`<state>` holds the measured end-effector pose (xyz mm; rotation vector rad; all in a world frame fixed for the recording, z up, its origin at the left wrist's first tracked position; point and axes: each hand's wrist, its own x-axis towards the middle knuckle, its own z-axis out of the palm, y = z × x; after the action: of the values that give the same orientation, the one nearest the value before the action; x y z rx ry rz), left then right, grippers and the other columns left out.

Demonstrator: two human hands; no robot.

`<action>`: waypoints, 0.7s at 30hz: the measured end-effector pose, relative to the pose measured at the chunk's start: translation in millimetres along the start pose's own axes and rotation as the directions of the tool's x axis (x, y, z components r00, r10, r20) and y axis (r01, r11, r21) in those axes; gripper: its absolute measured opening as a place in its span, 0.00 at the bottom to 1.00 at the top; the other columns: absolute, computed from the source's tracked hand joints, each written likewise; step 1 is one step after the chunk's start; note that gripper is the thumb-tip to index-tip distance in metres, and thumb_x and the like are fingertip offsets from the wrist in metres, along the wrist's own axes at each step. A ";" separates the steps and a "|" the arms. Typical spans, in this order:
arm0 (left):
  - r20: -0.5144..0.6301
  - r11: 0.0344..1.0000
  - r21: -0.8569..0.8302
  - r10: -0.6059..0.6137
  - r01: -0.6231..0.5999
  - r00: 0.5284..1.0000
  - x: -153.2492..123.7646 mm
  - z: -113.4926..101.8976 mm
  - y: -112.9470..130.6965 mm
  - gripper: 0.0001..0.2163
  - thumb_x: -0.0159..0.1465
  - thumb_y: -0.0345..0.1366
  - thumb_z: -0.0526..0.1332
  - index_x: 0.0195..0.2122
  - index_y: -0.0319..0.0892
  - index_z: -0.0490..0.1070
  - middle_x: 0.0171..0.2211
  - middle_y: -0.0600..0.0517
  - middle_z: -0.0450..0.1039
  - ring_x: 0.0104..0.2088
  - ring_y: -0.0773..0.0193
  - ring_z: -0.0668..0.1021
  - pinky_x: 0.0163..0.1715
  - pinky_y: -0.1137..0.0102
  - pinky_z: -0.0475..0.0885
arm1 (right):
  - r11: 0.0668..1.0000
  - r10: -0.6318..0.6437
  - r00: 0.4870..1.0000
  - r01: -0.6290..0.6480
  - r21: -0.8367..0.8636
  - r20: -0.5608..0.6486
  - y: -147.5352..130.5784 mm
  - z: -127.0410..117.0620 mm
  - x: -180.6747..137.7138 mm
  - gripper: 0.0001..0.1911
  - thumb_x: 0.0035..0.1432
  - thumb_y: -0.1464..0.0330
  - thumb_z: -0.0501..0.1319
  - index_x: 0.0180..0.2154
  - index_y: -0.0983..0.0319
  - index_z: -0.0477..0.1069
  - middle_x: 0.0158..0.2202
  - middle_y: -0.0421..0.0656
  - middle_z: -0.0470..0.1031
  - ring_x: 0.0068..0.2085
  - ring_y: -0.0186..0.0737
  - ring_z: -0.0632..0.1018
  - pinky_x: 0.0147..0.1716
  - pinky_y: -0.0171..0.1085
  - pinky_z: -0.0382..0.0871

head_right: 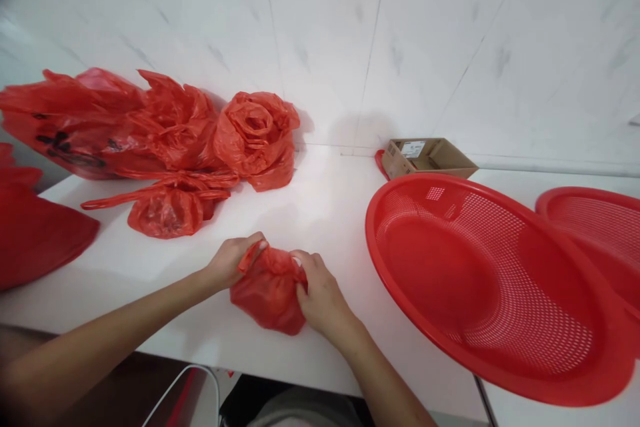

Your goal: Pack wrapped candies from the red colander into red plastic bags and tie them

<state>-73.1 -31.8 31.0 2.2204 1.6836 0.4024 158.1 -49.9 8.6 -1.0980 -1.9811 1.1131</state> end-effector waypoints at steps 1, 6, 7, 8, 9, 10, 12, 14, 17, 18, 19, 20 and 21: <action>0.005 1.000 0.009 -0.029 0.029 1.000 -0.5 -0.7 0.0 0.17 0.70 0.46 0.43 0.29 0.44 0.62 0.21 0.56 0.68 0.22 0.64 0.70 0.25 0.71 0.62 | 1.000 -0.019 1.000 0.019 -0.001 0.015 1.4 -7.4 2.3 0.28 0.54 0.81 0.51 0.54 0.54 0.64 0.46 0.42 0.68 0.43 0.35 0.72 0.45 0.38 0.68; -0.017 0.979 0.087 -0.184 0.184 0.983 0.9 0.9 -3.3 0.21 0.70 0.47 0.39 0.32 0.46 0.67 0.24 0.54 0.74 0.25 0.62 0.74 0.26 0.71 0.61 | 0.998 -0.023 0.998 0.026 -0.054 0.059 8.0 -38.4 20.8 0.21 0.57 0.80 0.51 0.47 0.56 0.70 0.42 0.42 0.69 0.40 0.34 0.73 0.41 0.36 0.68; -0.021 0.971 0.111 -0.210 0.211 0.978 3.3 2.7 -5.4 0.22 0.70 0.48 0.38 0.33 0.47 0.69 0.24 0.53 0.74 0.26 0.60 0.75 0.26 0.71 0.61 | 0.997 -0.019 0.998 0.023 -0.069 0.061 10.5 -40.5 25.6 0.20 0.57 0.79 0.51 0.46 0.56 0.71 0.42 0.42 0.68 0.40 0.34 0.73 0.41 0.36 0.68; -0.024 0.963 0.136 -0.232 0.233 0.972 6.5 4.7 -7.9 0.23 0.70 0.48 0.38 0.34 0.47 0.70 0.25 0.52 0.75 0.27 0.59 0.76 0.25 0.70 0.61 | 0.996 -0.014 0.998 0.019 -0.082 0.059 13.5 -40.9 30.5 0.19 0.57 0.79 0.50 0.45 0.57 0.71 0.41 0.42 0.68 0.40 0.34 0.73 0.41 0.36 0.68; -0.024 0.954 0.164 -0.249 0.250 0.968 10.3 6.7 -10.4 0.23 0.70 0.48 0.39 0.35 0.47 0.72 0.27 0.51 0.77 0.28 0.57 0.77 0.25 0.69 0.61 | 0.995 -0.008 0.999 0.013 -0.096 0.054 17.2 -40.1 35.2 0.19 0.57 0.80 0.50 0.44 0.58 0.71 0.41 0.42 0.68 0.41 0.34 0.73 0.42 0.37 0.68; -0.023 0.946 0.191 -0.261 0.260 0.965 14.5 8.4 -12.9 0.22 0.69 0.47 0.40 0.36 0.48 0.73 0.28 0.50 0.78 0.29 0.55 0.77 0.25 0.69 0.61 | 0.994 0.000 0.999 0.004 -0.109 0.045 21.2 -38.3 39.6 0.18 0.57 0.80 0.50 0.44 0.59 0.72 0.41 0.43 0.68 0.41 0.35 0.73 0.43 0.37 0.67; -0.024 0.933 0.245 -0.268 0.265 0.963 22.9 11.2 -16.7 0.19 0.68 0.44 0.44 0.37 0.47 0.75 0.32 0.48 0.79 0.31 0.53 0.78 0.26 0.68 0.61 | 0.990 0.016 1.000 -0.013 -0.139 0.023 29.4 -33.6 46.1 0.18 0.57 0.80 0.50 0.42 0.60 0.72 0.40 0.43 0.67 0.41 0.35 0.72 0.43 0.37 0.67; -0.032 0.922 0.292 -0.257 0.255 0.966 30.0 13.3 -18.2 0.17 0.67 0.41 0.46 0.38 0.47 0.75 0.35 0.47 0.80 0.33 0.53 0.79 0.27 0.68 0.62 | 0.986 0.024 1.000 -0.025 -0.166 -0.003 36.5 -29.2 49.1 0.19 0.56 0.81 0.50 0.43 0.60 0.71 0.40 0.42 0.67 0.40 0.35 0.72 0.42 0.36 0.67; -0.044 0.910 0.347 -0.225 0.226 0.973 35.6 15.8 -17.7 0.16 0.66 0.38 0.47 0.37 0.45 0.75 0.34 0.46 0.80 0.32 0.53 0.79 0.30 0.66 0.63 | 0.984 0.023 0.999 -0.029 -0.175 -0.032 43.7 -25.9 48.6 0.22 0.56 0.81 0.50 0.47 0.57 0.70 0.41 0.41 0.67 0.40 0.35 0.72 0.42 0.35 0.66; -0.045 0.907 0.361 -0.215 0.217 0.976 35.9 16.6 -17.4 0.16 0.66 0.37 0.47 0.36 0.44 0.75 0.33 0.45 0.80 0.32 0.53 0.79 0.31 0.66 0.63 | 0.985 0.023 0.999 -0.029 -0.169 -0.035 45.2 -25.6 47.9 0.23 0.56 0.81 0.50 0.49 0.57 0.70 0.41 0.41 0.67 0.41 0.35 0.72 0.42 0.35 0.66; -0.046 0.905 0.371 -0.206 0.208 0.977 35.4 17.3 -17.3 0.16 0.66 0.37 0.48 0.36 0.44 0.75 0.32 0.45 0.80 0.31 0.53 0.79 0.31 0.66 0.63 | 0.987 0.022 0.999 -0.027 -0.156 -0.033 46.5 -25.6 47.2 0.24 0.56 0.81 0.50 0.49 0.56 0.70 0.41 0.41 0.67 0.41 0.35 0.72 0.42 0.35 0.66; -0.046 0.903 0.380 -0.198 0.200 0.979 34.3 17.9 -17.4 0.16 0.66 0.37 0.48 0.35 0.44 0.75 0.30 0.46 0.80 0.30 0.53 0.79 0.31 0.65 0.63 | 0.991 0.021 0.999 -0.025 -0.132 -0.031 47.6 -25.9 46.6 0.24 0.56 0.80 0.50 0.49 0.56 0.71 0.40 0.41 0.67 0.41 0.35 0.72 0.42 0.36 0.66; -0.046 0.902 0.385 -0.191 0.193 0.981 32.7 18.4 -17.8 0.16 0.67 0.37 0.48 0.35 0.43 0.75 0.29 0.46 0.80 0.29 0.53 0.78 0.31 0.65 0.62 | 0.995 0.017 1.000 -0.020 -0.095 -0.025 48.5 -26.5 46.1 0.24 0.56 0.80 0.50 0.48 0.56 0.72 0.40 0.41 0.67 0.41 0.35 0.72 0.42 0.36 0.66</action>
<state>-72.5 2.6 7.7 2.2779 2.1162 0.0234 175.3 15.1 -16.9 -1.1755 -2.0274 1.0191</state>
